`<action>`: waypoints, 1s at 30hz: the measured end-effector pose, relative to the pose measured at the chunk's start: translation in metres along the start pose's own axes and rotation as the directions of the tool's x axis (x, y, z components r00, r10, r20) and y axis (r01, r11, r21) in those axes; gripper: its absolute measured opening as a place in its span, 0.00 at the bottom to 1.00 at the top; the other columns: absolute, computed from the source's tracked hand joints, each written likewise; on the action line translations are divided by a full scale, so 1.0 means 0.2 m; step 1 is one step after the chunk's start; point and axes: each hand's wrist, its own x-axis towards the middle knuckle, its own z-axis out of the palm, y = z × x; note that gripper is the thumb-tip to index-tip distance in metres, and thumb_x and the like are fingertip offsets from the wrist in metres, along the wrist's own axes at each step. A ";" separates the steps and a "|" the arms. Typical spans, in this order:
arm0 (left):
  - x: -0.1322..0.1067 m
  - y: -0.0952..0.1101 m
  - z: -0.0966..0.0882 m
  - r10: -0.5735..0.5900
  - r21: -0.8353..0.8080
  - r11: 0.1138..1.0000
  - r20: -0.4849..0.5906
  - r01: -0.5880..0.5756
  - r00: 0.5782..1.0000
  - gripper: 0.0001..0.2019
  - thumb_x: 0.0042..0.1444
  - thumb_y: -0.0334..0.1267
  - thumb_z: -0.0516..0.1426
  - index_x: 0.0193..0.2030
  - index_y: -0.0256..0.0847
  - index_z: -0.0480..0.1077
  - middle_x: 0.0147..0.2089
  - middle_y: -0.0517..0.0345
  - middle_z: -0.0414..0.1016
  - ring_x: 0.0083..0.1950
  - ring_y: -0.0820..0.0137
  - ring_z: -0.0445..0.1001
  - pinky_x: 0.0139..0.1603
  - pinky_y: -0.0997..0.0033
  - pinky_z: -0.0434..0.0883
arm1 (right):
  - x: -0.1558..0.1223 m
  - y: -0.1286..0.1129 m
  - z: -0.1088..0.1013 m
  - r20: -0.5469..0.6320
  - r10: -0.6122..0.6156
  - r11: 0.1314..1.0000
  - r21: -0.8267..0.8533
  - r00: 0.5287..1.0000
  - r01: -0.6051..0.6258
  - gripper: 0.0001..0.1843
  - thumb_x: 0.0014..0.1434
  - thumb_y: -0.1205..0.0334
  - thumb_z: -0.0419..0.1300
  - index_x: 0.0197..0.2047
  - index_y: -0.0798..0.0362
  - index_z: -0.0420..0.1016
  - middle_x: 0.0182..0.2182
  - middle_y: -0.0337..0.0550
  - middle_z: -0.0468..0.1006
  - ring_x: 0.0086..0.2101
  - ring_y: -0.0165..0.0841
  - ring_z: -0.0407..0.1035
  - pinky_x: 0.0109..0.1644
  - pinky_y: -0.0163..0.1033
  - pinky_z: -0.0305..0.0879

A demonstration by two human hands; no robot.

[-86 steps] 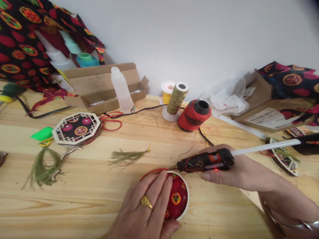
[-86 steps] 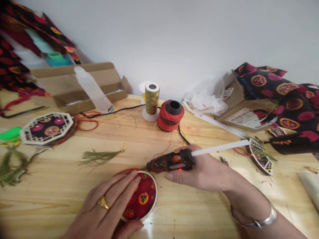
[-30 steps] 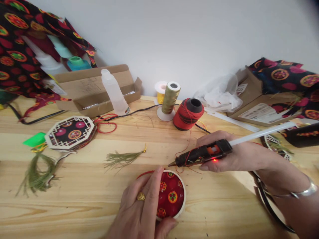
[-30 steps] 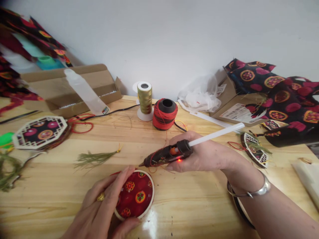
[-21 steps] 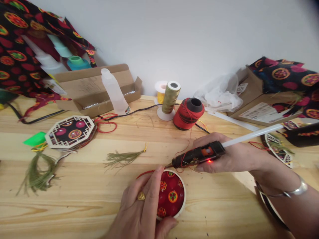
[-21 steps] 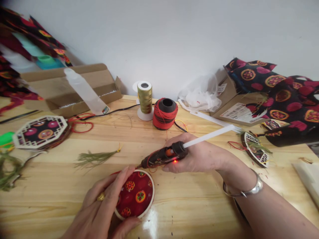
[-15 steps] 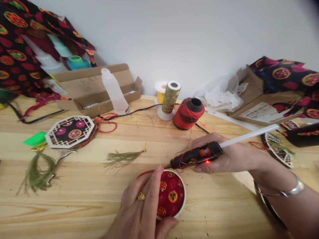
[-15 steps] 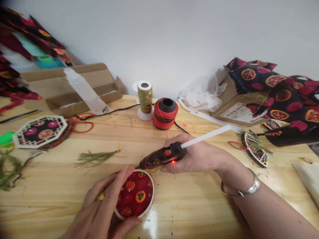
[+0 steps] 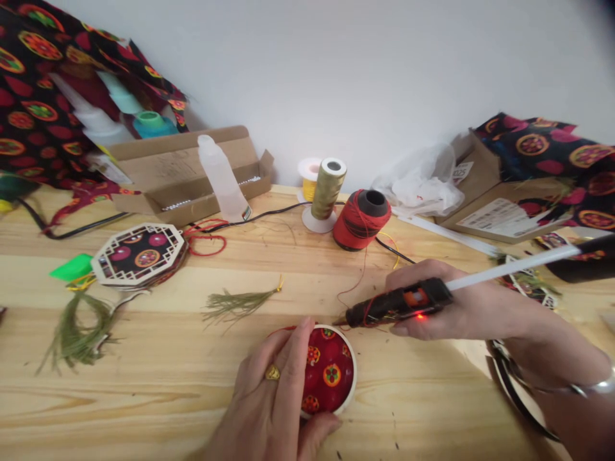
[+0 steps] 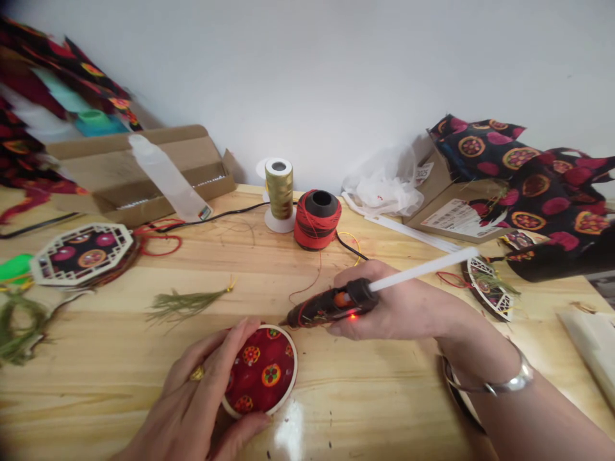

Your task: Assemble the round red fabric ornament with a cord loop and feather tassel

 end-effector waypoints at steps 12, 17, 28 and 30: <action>0.00 0.03 0.00 -0.039 -0.015 0.999 -0.080 0.038 0.996 0.36 0.56 0.36 0.55 0.68 0.34 0.40 0.57 0.44 0.69 0.58 0.55 0.64 0.54 0.55 0.66 | -0.29 0.16 0.16 -0.338 -0.183 0.860 -0.510 0.923 -0.016 0.05 0.57 0.66 0.52 0.38 0.51 0.66 0.42 0.50 0.74 0.42 0.39 0.70 0.42 0.43 0.64; 0.01 0.04 -0.01 -0.055 -0.031 0.998 -0.066 0.053 0.996 0.36 0.56 0.35 0.54 0.67 0.35 0.40 0.59 0.42 0.66 0.58 0.54 0.64 0.55 0.50 0.63 | -0.29 0.15 0.22 -0.361 -0.163 0.861 -0.506 0.918 -0.046 0.05 0.59 0.66 0.51 0.39 0.52 0.65 0.39 0.48 0.75 0.40 0.37 0.69 0.43 0.42 0.61; 0.03 0.05 -0.01 -0.076 -0.047 0.996 -0.099 0.072 0.992 0.33 0.55 0.37 0.56 0.64 0.39 0.45 0.57 0.44 0.67 0.57 0.55 0.63 0.56 0.49 0.62 | -0.26 0.06 0.16 -0.265 -0.024 0.721 -0.673 0.964 -0.167 0.12 0.57 0.75 0.48 0.39 0.53 0.68 0.39 0.48 0.72 0.39 0.38 0.67 0.45 0.44 0.60; 0.03 0.05 -0.01 -0.062 -0.040 0.998 -0.107 0.058 0.992 0.34 0.55 0.37 0.57 0.64 0.38 0.45 0.56 0.43 0.68 0.57 0.54 0.64 0.54 0.49 0.63 | -0.28 0.05 0.15 -0.250 -0.019 0.716 -0.679 0.968 -0.162 0.16 0.54 0.78 0.47 0.41 0.54 0.68 0.42 0.50 0.72 0.41 0.39 0.67 0.46 0.46 0.61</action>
